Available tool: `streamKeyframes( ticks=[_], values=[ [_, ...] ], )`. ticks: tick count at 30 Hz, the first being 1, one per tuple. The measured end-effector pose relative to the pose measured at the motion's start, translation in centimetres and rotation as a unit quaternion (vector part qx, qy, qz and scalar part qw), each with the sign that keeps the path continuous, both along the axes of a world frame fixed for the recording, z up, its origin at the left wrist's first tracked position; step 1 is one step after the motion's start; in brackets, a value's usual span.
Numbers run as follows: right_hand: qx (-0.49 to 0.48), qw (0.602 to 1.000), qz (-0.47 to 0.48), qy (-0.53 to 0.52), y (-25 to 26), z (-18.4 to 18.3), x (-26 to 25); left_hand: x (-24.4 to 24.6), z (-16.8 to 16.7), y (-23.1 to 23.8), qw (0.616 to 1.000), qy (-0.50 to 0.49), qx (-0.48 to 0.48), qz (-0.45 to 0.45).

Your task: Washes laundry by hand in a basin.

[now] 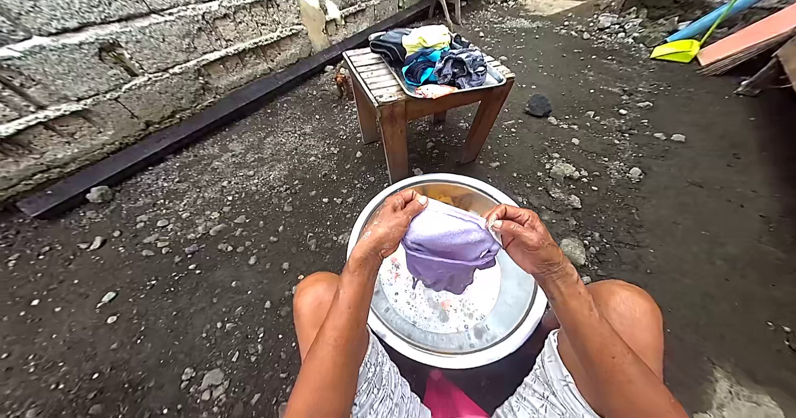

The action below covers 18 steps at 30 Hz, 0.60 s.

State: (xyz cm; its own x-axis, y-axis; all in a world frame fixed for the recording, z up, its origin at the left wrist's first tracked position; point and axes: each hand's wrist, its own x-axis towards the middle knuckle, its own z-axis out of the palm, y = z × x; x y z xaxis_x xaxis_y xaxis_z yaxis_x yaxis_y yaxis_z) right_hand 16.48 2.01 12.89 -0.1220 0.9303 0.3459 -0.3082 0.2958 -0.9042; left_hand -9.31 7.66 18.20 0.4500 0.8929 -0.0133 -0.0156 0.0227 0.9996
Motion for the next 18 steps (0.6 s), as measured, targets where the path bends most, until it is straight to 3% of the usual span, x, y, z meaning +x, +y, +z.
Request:
streamKeyframes(
  ticks=[7,12,14,16,18],
  values=[
    [-0.097,0.994,0.02,0.044,-0.6,0.2,-0.6,-0.2,2.2,-3.8,0.986,0.14,0.075,0.049],
    [-0.071,0.996,0.047,0.012,-0.6,0.8,-0.4,0.1,4.5,-5.3,0.99,0.114,0.047,0.073],
    [-0.09,0.99,-0.052,-0.092,-0.1,0.3,-0.1,0.7,2.0,-2.8,0.985,0.103,0.074,0.119],
    [-0.131,0.944,-0.192,-0.235,0.5,-0.4,0.1,1.5,-2.8,2.1,0.969,0.129,0.136,0.163],
    [-0.167,0.916,-0.258,-0.258,1.0,-0.8,0.5,2.0,-4.9,3.9,0.953,0.188,0.138,0.191]
  ],
)
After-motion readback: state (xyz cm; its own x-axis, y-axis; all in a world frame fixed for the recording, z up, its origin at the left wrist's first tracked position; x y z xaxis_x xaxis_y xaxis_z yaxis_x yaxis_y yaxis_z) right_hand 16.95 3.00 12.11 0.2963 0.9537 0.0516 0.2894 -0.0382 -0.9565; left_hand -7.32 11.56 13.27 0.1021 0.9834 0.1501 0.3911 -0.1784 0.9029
